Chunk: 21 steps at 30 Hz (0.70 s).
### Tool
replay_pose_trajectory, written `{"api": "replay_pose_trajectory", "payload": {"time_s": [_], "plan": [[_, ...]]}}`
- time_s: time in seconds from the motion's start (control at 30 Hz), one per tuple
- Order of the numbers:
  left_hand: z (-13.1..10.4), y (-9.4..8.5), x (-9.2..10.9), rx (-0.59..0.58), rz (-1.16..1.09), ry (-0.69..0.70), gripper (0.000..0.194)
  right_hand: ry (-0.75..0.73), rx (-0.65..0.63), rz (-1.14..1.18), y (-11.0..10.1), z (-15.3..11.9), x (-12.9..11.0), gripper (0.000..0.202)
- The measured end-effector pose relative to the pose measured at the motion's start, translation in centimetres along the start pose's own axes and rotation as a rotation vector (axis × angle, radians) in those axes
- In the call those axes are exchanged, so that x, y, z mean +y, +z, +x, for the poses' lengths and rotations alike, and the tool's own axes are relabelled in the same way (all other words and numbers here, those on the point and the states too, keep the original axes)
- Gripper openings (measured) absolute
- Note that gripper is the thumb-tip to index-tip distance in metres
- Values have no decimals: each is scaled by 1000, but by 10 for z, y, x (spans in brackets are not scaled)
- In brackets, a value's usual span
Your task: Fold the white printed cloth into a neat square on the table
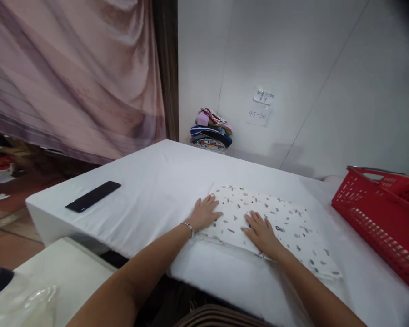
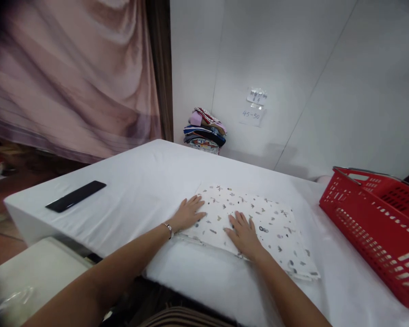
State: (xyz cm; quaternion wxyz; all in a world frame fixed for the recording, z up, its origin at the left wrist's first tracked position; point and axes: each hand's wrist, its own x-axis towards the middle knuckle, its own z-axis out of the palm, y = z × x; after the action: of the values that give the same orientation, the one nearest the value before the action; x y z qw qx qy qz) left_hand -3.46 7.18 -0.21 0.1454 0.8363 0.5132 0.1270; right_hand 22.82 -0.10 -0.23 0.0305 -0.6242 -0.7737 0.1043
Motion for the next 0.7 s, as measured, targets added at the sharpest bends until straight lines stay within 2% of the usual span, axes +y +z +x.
{"api": "replay_pose_trajectory", "payload": {"time_s": [0.1, 0.23, 0.37, 0.5, 0.6, 0.7], "plan": [[-1, -3, 0, 61, -18, -8, 52, 24, 10, -8, 1, -4, -1, 66], [-8, -11, 5, 221, -75, -119, 45, 30, -11, 21, 1, -6, -3, 67], [-23, -18, 11, 200, -145, -269, 41, 15, 0, 38, -11, 8, -12, 66], [-46, -18, 17, 195, -171, -322, 35, -56, -3, 42, -26, 46, -36, 63], [-63, -18, 20, 232, -206, -371, 33, -103, -3, 35, -31, 86, -59, 56], [-74, -19, 22, 261, -242, -405, 31, -97, 51, 38, -32, 127, -75, 46]]}}
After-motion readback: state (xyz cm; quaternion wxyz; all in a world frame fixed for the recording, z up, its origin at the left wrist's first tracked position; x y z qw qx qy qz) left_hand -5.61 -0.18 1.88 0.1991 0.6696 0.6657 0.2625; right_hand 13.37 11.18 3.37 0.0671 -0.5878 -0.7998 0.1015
